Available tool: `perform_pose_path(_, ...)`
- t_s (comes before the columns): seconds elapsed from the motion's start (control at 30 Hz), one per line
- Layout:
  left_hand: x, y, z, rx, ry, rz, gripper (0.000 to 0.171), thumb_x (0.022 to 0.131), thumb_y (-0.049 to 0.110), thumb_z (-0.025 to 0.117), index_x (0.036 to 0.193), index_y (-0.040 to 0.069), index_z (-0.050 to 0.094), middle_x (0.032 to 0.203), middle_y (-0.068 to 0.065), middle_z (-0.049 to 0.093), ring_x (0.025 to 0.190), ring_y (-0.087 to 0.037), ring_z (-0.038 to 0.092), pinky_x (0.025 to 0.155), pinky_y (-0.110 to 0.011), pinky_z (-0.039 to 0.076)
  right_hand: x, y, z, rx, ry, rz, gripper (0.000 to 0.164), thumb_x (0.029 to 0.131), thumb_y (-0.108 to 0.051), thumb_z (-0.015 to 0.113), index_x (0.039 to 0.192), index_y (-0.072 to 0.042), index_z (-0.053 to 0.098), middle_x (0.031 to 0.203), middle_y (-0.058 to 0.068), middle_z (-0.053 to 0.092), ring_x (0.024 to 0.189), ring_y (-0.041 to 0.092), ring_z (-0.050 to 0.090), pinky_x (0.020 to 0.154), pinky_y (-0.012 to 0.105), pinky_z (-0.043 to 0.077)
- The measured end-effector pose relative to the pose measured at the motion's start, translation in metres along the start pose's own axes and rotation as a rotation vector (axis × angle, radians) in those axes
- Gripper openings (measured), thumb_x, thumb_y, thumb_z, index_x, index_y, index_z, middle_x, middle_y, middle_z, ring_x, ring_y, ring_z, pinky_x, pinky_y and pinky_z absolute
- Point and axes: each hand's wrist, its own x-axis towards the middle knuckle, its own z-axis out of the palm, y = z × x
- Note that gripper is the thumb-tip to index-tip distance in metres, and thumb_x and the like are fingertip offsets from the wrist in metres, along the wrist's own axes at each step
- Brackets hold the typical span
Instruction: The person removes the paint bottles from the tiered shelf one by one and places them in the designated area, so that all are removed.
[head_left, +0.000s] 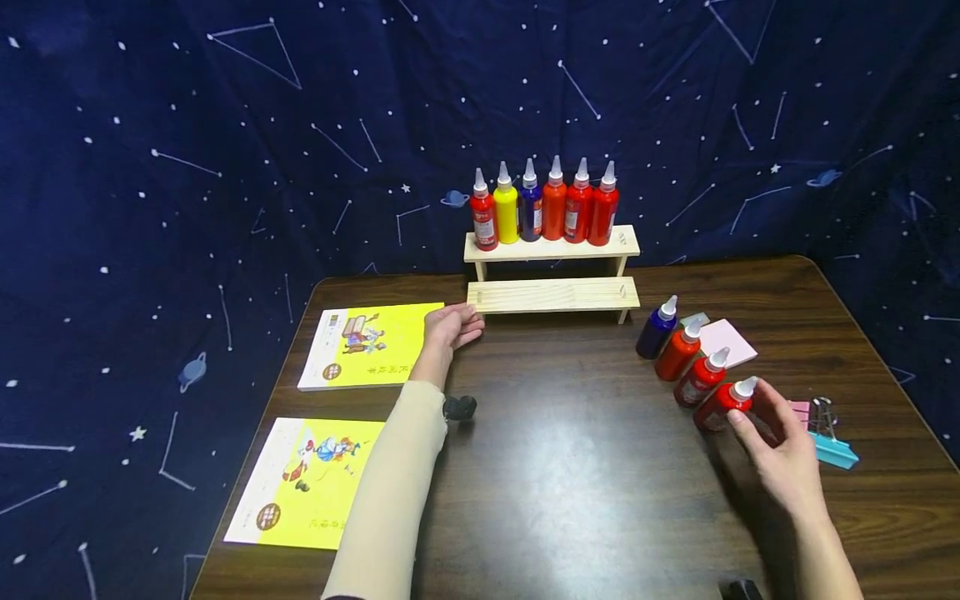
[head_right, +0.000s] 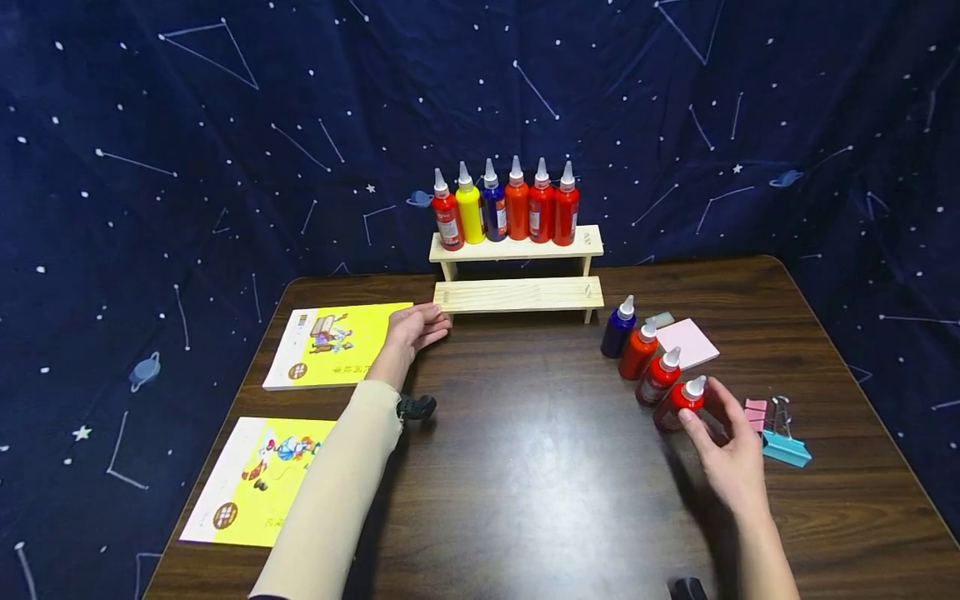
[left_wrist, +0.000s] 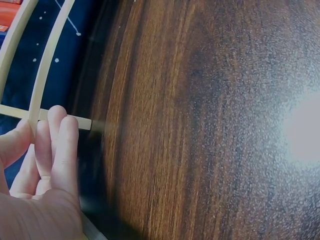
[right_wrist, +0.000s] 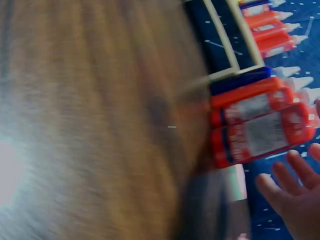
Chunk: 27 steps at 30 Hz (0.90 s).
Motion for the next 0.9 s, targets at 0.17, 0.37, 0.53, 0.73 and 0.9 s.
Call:
perform_pose_path(0.17, 0.0, 0.001, 0.0, -0.021, -0.007, -0.004, 0.031, 0.088, 0.01, 0.07, 0.117, 0.002, 0.064, 0.085, -0.01, 0.072, 0.087, -0.025, 0.072, 0.078, -0.037, 0.058, 0.002, -0.03, -0.01, 0.157, 0.187, -0.169, 0.054, 0.083, 0.012, 0.065, 0.134, 0.0, 0.053, 0.122, 0.003, 0.062, 0.106, 0.005, 0.06, 0.084, 0.007, 0.047)
perform_pose_path(0.37, 0.0, 0.001, 0.0, -0.017, -0.007, -0.015, 0.032, 0.087, 0.011, 0.07, 0.117, 0.001, 0.064, 0.082, -0.008, 0.071, 0.08, -0.021, 0.072, 0.079, -0.037, 0.058, 0.012, -0.094, -0.007, 0.294, 0.197, -0.477, 0.044, 0.081, 0.015, 0.063, 0.124, 0.014, 0.053, 0.122, 0.027, 0.055, 0.108, 0.016, 0.059, 0.095, 0.019, 0.048)
perform_pose_path(0.53, 0.0, 0.0, -0.001, -0.008, 0.004, -0.016, 0.032, 0.088, 0.012, 0.07, 0.117, 0.002, 0.065, 0.091, -0.012, 0.072, 0.085, -0.023, 0.072, 0.077, -0.036, 0.058, 0.039, -0.143, 0.014, 0.238, 0.105, -0.491, 0.047, 0.082, 0.011, 0.065, 0.128, 0.007, 0.055, 0.125, 0.024, 0.055, 0.112, 0.013, 0.055, 0.099, 0.019, 0.045)
perform_pose_path(0.73, 0.0, -0.001, -0.003, -0.003, 0.017, -0.022, 0.031, 0.087, 0.011, 0.07, 0.117, 0.002, 0.066, 0.092, -0.012, 0.072, 0.087, -0.025, 0.072, 0.076, -0.035, 0.059, 0.097, -0.165, 0.061, 0.214, -0.096, -0.296, 0.057, 0.088, -0.004, 0.067, 0.14, -0.002, 0.045, 0.136, 0.02, 0.049, 0.123, 0.022, 0.051, 0.102, 0.034, 0.046)
perform_pose_path(0.9, 0.0, -0.001, 0.0, -0.017, 0.004, -0.022, 0.033, 0.088, 0.011, 0.07, 0.119, 0.003, 0.065, 0.092, -0.011, 0.073, 0.086, -0.024, 0.072, 0.076, -0.035, 0.059, 0.157, -0.165, 0.107, 0.218, -0.151, -0.102, 0.065, 0.09, -0.02, 0.066, 0.146, -0.006, 0.036, 0.144, 0.019, 0.043, 0.13, 0.034, 0.045, 0.108, 0.046, 0.039)
